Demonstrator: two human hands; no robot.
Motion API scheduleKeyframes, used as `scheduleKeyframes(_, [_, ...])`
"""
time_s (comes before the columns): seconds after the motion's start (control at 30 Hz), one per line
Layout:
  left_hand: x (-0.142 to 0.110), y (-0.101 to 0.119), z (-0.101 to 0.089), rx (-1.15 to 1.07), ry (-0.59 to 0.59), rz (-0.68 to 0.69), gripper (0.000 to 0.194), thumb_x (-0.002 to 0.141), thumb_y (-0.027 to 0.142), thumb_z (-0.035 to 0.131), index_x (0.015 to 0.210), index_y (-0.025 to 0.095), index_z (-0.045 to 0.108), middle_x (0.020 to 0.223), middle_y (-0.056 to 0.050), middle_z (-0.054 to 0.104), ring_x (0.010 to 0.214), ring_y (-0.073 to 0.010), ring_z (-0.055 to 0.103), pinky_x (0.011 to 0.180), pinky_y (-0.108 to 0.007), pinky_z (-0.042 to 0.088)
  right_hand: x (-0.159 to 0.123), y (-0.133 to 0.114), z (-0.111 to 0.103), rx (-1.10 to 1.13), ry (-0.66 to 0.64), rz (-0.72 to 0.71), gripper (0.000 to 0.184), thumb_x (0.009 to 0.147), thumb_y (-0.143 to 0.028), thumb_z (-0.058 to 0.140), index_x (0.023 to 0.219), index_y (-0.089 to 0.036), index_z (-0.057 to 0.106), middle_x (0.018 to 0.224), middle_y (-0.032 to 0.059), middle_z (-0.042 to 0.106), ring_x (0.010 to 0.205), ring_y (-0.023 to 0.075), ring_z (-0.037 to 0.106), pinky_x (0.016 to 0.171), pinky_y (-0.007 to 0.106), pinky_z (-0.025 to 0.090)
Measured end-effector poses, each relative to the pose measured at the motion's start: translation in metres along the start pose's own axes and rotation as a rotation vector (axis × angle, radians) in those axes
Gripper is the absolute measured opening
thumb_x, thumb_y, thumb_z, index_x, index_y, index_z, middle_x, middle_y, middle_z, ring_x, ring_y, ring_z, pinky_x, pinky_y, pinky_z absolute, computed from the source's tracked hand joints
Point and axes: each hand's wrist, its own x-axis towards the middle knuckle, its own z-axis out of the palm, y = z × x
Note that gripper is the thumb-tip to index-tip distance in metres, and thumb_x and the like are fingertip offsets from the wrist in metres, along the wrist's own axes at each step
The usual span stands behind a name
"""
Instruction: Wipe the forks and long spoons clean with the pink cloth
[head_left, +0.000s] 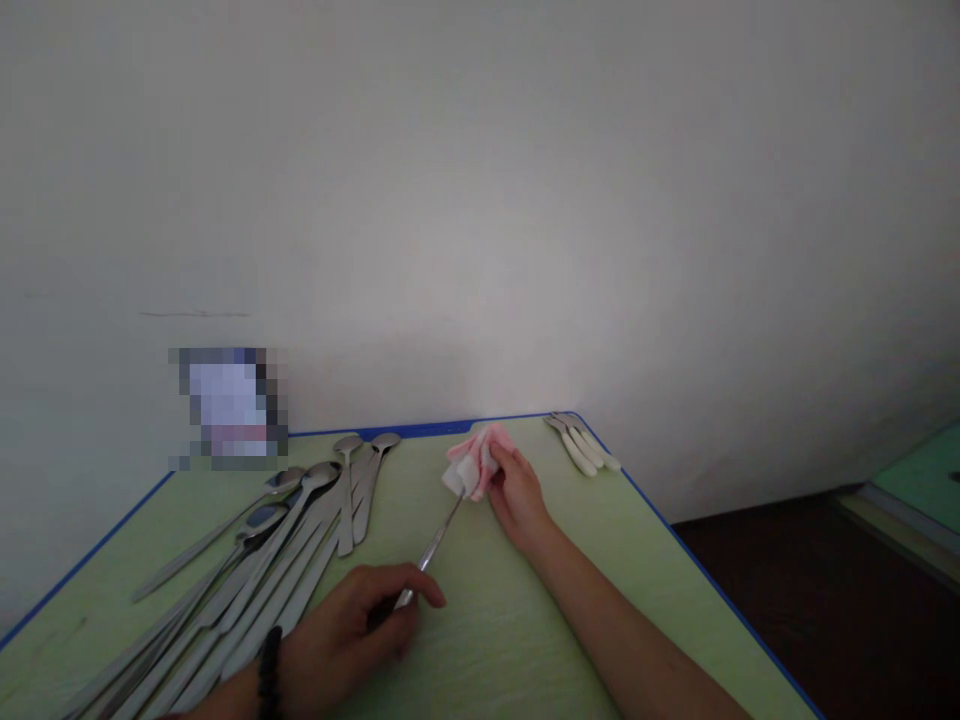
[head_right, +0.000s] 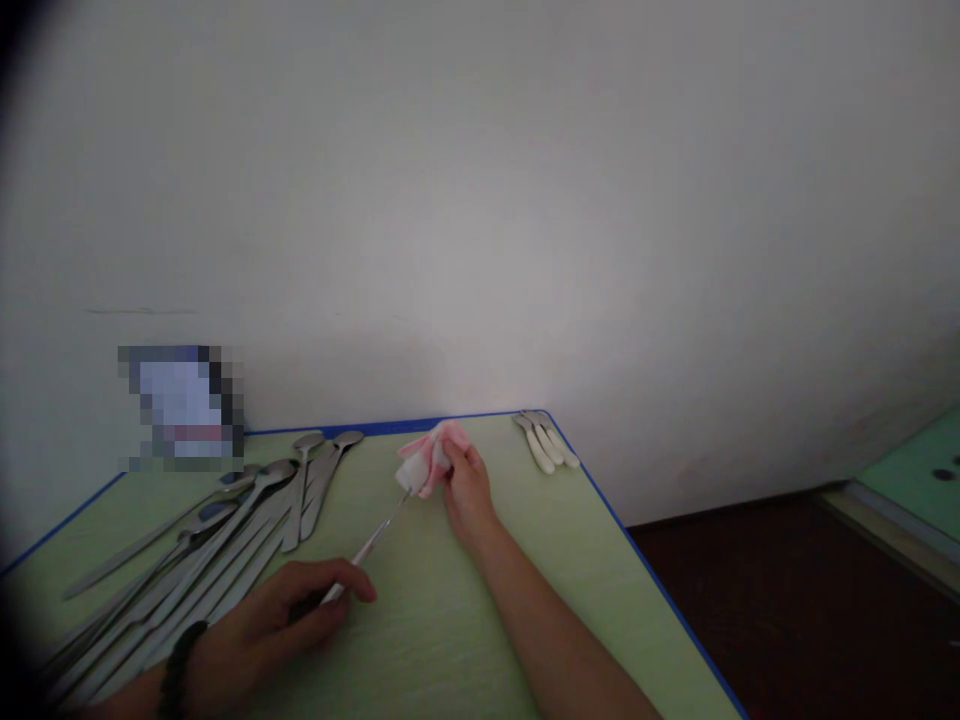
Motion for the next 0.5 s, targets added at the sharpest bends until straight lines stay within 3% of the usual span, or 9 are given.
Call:
scheduleKeyframes(0.1, [-0.0009, -0.0026, 0.0004, 0.029, 0.025, -0.015, 0.027, 0.080, 0.030, 0.044, 0.097, 0.025, 0.065, 0.063, 0.003, 0.054, 0.058, -0.0130, 0.048, 0.056, -0.020, 0.036, 0.0025, -0.0022, -0.0013, 0.053, 0.017, -0.045, 0.011, 0.070, -0.027, 0.062, 0.079, -0.021, 0.062, 0.076, -0.0014, 0.064, 0.071, 0.0134, 0.056, 0.069, 0.025, 0.046])
scheduleKeyframes(0.33, [-0.0006, 0.0059, -0.0041, -0.012, -0.062, 0.028, 0.029, 0.084, 0.035, 0.042, 0.102, 0.026, 0.062, 0.061, 0.004, 0.056, 0.060, -0.0139, 0.049, 0.058, -0.020, 0.036, -0.0003, -0.0068, 0.0025, 0.080, -0.075, -0.035, 0.014, 0.068, -0.026, 0.065, 0.081, -0.021, 0.062, 0.075, -0.0019, 0.064, 0.069, 0.0124, 0.056, 0.066, 0.023, 0.046])
scheduleKeyframes(0.5, [-0.0031, 0.0042, -0.0026, 0.008, 0.012, 0.018, 0.027, 0.083, 0.034, 0.043, 0.093, 0.026, 0.067, 0.070, 0.002, 0.060, 0.072, -0.0164, 0.051, 0.069, -0.022, 0.038, -0.0001, -0.0050, 0.0020, 0.123, -0.009, 0.009, 0.023, 0.072, -0.039, 0.061, 0.087, -0.021, 0.063, 0.083, 0.0005, 0.067, 0.077, 0.0147, 0.060, 0.072, 0.027, 0.048])
